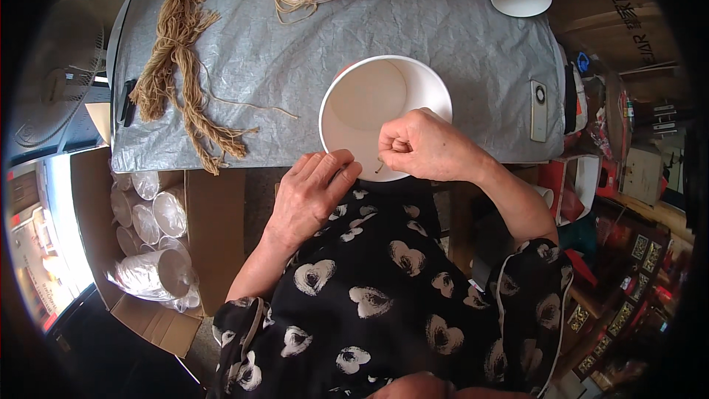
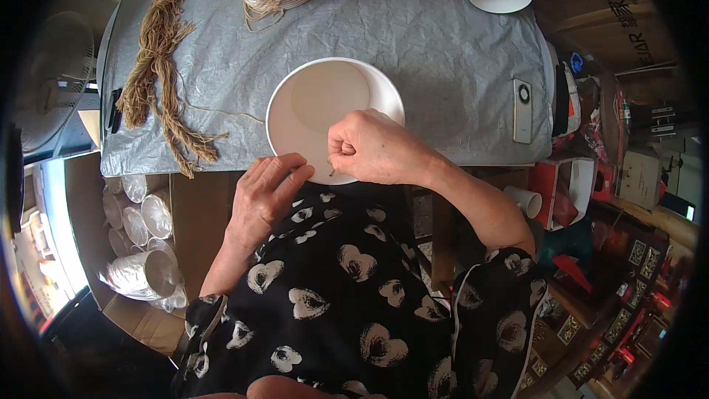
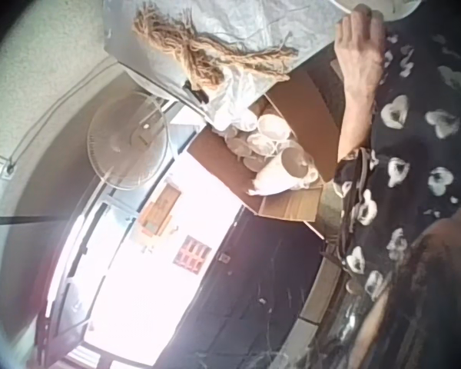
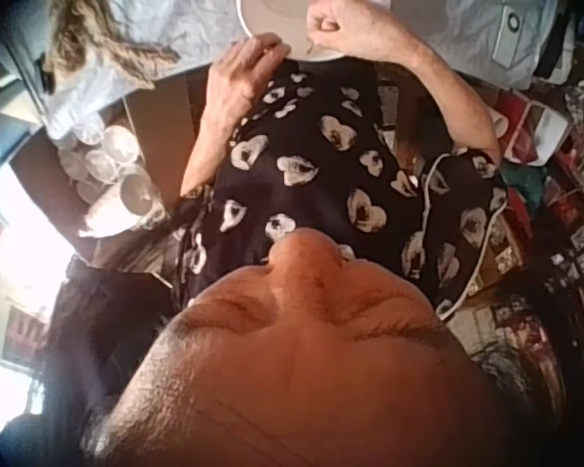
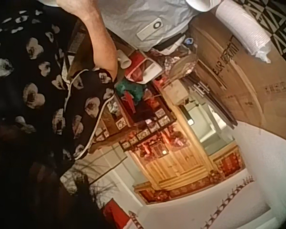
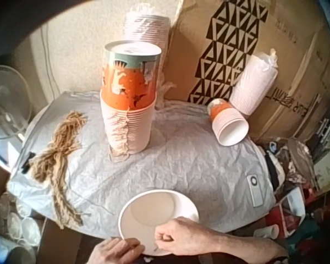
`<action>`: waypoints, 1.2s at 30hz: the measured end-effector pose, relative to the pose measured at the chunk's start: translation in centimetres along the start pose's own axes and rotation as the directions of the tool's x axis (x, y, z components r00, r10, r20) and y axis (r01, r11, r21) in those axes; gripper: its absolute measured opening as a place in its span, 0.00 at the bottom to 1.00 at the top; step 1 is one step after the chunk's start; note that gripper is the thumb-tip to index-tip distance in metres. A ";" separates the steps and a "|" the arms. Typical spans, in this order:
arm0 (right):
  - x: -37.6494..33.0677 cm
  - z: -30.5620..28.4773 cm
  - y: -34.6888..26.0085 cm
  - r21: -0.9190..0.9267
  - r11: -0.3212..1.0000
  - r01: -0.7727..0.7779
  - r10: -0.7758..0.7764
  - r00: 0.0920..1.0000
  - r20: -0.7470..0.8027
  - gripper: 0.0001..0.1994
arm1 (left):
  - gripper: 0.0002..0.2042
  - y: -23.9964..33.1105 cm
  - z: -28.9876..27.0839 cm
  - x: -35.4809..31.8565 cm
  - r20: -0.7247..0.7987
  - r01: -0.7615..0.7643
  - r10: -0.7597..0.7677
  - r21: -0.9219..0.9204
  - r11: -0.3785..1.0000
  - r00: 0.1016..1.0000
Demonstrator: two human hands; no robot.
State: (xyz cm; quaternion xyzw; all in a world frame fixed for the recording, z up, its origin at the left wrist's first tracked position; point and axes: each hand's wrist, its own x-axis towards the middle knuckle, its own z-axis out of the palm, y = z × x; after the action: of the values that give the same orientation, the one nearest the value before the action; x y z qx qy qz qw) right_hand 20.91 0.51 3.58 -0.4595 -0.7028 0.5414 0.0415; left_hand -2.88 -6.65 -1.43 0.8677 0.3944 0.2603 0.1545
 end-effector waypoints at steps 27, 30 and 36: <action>1.2 0.4 -0.3 -0.084 0.996 0.002 0.000 1.000 0.031 0.08 | 0.15 -0.4 -0.3 1.1 -0.043 0.062 -0.064 -0.027 0.998 0.997; 0.9 -0.6 -0.8 -0.222 0.970 0.098 -0.095 0.995 0.024 0.07 | 0.15 -0.3 -0.6 1.8 -0.006 0.100 -0.101 -0.051 0.994 0.995; -0.7 -0.8 -0.8 -0.359 0.895 0.266 -0.362 0.903 -0.234 0.12 | 0.10 0.7 -1.7 4.4 0.049 0.201 -0.195 -0.203 0.958 0.979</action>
State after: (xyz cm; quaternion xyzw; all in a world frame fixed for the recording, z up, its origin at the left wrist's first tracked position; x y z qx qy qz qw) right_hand 21.31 0.61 4.87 -0.4147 -0.8321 0.3324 0.1587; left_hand -1.01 -3.63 1.69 0.8066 0.4480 0.2705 0.2748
